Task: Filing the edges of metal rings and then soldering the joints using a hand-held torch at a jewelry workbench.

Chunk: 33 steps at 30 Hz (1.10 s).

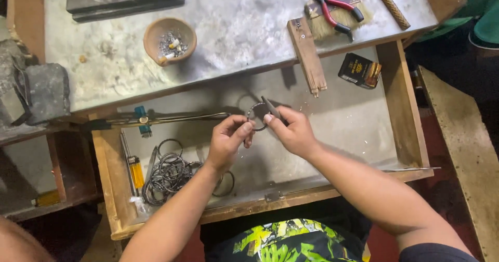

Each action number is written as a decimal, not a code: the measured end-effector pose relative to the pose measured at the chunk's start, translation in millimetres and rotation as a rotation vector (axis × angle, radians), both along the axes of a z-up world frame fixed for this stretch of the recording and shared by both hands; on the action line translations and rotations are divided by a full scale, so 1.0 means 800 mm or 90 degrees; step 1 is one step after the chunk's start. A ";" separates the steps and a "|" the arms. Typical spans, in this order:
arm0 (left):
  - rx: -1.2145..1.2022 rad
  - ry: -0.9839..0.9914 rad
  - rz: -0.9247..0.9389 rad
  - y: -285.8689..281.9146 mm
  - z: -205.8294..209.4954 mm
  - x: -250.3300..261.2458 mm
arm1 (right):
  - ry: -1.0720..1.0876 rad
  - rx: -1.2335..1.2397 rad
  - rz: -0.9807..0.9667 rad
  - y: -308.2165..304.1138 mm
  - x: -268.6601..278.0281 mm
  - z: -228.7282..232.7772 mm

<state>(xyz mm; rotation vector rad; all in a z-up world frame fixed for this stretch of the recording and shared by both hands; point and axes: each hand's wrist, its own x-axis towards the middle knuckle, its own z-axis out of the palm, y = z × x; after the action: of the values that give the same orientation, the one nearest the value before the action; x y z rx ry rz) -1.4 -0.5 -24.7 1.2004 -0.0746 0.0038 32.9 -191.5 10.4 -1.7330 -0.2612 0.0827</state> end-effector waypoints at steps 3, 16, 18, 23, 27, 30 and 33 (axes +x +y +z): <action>0.031 -0.020 -0.008 0.000 0.005 0.003 | -0.013 -0.007 -0.004 -0.005 0.000 -0.010; 0.078 -0.035 -0.017 0.003 0.015 0.003 | -0.041 -0.003 -0.005 0.006 0.003 0.024; 0.085 -0.026 -0.028 0.003 0.014 -0.003 | -0.021 -0.006 -0.011 0.005 -0.003 0.018; 0.084 -0.065 -0.026 0.001 0.024 0.001 | -0.036 -0.019 -0.023 0.008 0.000 0.022; 0.106 -0.083 -0.041 0.001 0.022 -0.006 | -0.017 -0.012 -0.032 0.009 -0.008 0.022; 0.114 -0.086 -0.040 0.003 0.029 -0.005 | -0.021 -0.017 -0.041 0.003 -0.009 0.003; 0.107 -0.088 -0.051 0.004 0.031 -0.004 | -0.039 -0.006 -0.036 -0.004 -0.007 -0.003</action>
<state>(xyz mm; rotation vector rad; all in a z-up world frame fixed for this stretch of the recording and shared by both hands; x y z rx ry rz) -5.0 2.8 0.5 1.3633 -0.2481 0.0113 27.3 -194.5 8.0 -1.7522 -0.2563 -0.0101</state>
